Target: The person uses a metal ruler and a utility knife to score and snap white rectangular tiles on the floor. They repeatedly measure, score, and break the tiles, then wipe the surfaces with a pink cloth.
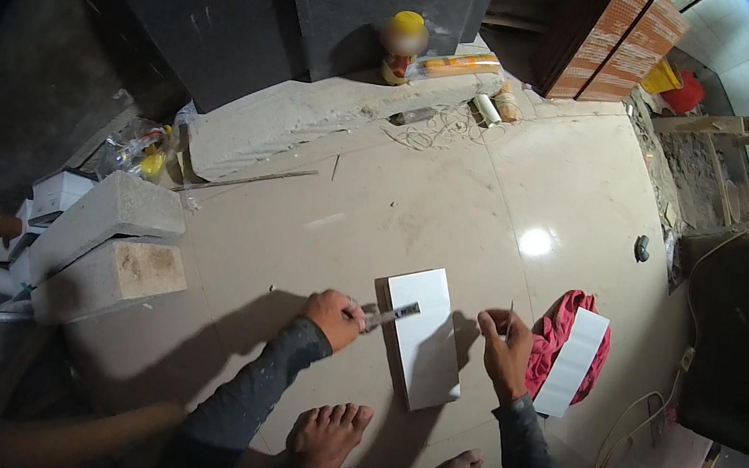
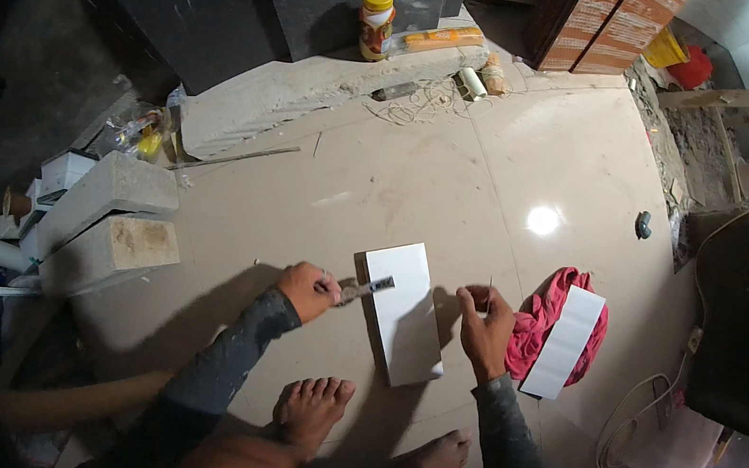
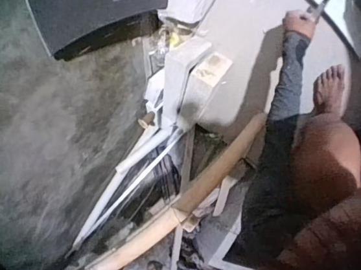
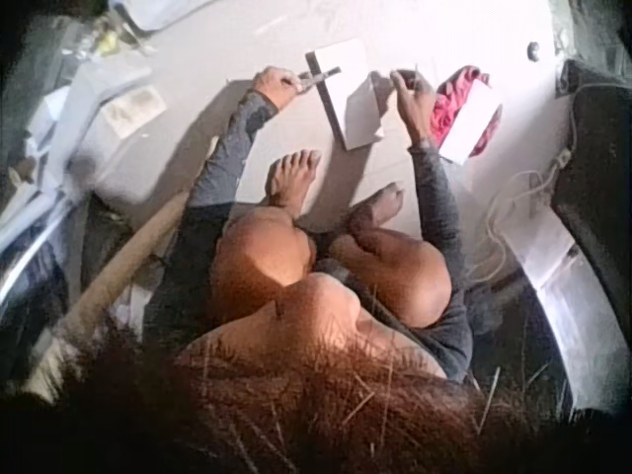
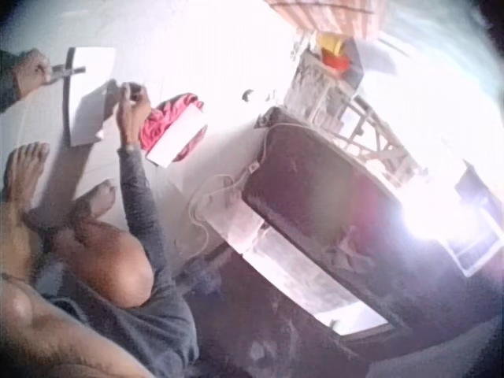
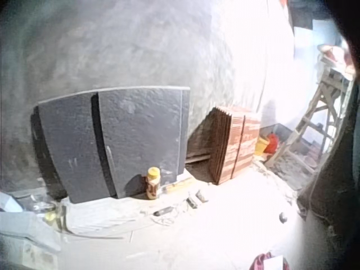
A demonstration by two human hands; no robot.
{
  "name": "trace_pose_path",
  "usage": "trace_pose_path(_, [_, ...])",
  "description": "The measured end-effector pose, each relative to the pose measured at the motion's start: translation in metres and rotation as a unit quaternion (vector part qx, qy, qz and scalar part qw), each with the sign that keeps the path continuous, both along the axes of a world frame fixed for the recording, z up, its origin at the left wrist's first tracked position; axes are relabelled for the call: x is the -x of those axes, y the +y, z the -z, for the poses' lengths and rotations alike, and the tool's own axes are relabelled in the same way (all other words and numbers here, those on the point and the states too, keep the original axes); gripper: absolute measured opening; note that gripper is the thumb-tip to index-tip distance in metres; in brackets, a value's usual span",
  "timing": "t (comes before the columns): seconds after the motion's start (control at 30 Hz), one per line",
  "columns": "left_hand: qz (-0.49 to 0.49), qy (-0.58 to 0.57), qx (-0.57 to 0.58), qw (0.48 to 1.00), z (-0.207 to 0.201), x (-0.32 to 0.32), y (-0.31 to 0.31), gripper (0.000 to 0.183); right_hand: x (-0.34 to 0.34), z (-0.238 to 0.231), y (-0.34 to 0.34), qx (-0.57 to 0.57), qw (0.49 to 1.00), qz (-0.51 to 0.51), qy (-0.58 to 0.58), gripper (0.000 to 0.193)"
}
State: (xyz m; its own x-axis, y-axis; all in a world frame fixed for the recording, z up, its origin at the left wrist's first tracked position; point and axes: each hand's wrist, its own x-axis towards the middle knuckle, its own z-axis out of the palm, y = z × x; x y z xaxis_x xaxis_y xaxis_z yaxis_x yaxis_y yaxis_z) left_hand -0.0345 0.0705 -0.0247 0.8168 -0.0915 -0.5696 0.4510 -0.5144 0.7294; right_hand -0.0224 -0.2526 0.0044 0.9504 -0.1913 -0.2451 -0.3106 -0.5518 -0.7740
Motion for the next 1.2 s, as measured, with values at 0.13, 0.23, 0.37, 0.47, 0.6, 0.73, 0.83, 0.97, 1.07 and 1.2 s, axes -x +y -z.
trace_pose_path(0.13, [0.035, -0.041, -0.055, 0.997, 0.006, -0.036, -0.013, 0.013, 0.040, -0.016, -0.007, -0.030, 0.997, -0.022, 0.066, 0.029])
trace_pose_path(0.23, [0.044, -0.005, -0.144, 0.989, 0.004, -0.062, -0.038, 0.014, 0.053, -0.026, -0.005, 0.066, 0.992, -0.108, 0.028, 0.038])
trace_pose_path(0.37, [0.052, 0.015, -0.175, 0.983, -0.008, -0.083, -0.057, 0.016, 0.061, -0.027, 0.012, 0.168, 0.975, -0.143, -0.013, 0.062])
trace_pose_path(0.47, [0.063, 0.054, -0.198, 0.977, -0.014, -0.091, -0.065, 0.021, 0.068, -0.019, 0.034, 0.188, 0.973, -0.135, -0.020, 0.081])
trace_pose_path(0.6, [0.052, 0.041, -0.205, 0.976, -0.012, -0.090, -0.064, 0.020, 0.072, -0.008, 0.053, 0.230, 0.959, -0.164, -0.005, 0.092])
trace_pose_path(0.73, [0.043, 0.022, -0.192, 0.980, -0.007, -0.086, -0.054, 0.017, 0.071, -0.004, 0.058, 0.255, 0.949, -0.183, -0.038, 0.093])
trace_pose_path(0.83, [0.002, 0.059, -0.154, 0.986, -0.005, -0.085, -0.050, 0.014, 0.071, -0.004, 0.061, 0.265, 0.947, -0.182, -0.017, 0.094])
trace_pose_path(0.97, [0.022, 0.057, -0.155, 0.986, -0.005, -0.086, -0.044, 0.020, 0.073, -0.002, 0.064, 0.262, 0.949, -0.176, -0.020, 0.093])
trace_pose_path(1.07, [0.057, 0.072, -0.136, 0.987, -0.008, -0.085, -0.036, 0.023, 0.075, -0.001, 0.062, 0.263, 0.947, -0.184, -0.019, 0.094])
trace_pose_path(1.2, [0.086, 0.075, -0.113, 0.987, -0.011, -0.079, -0.034, 0.023, 0.080, 0.000, 0.056, 0.261, 0.949, -0.179, -0.006, 0.096])
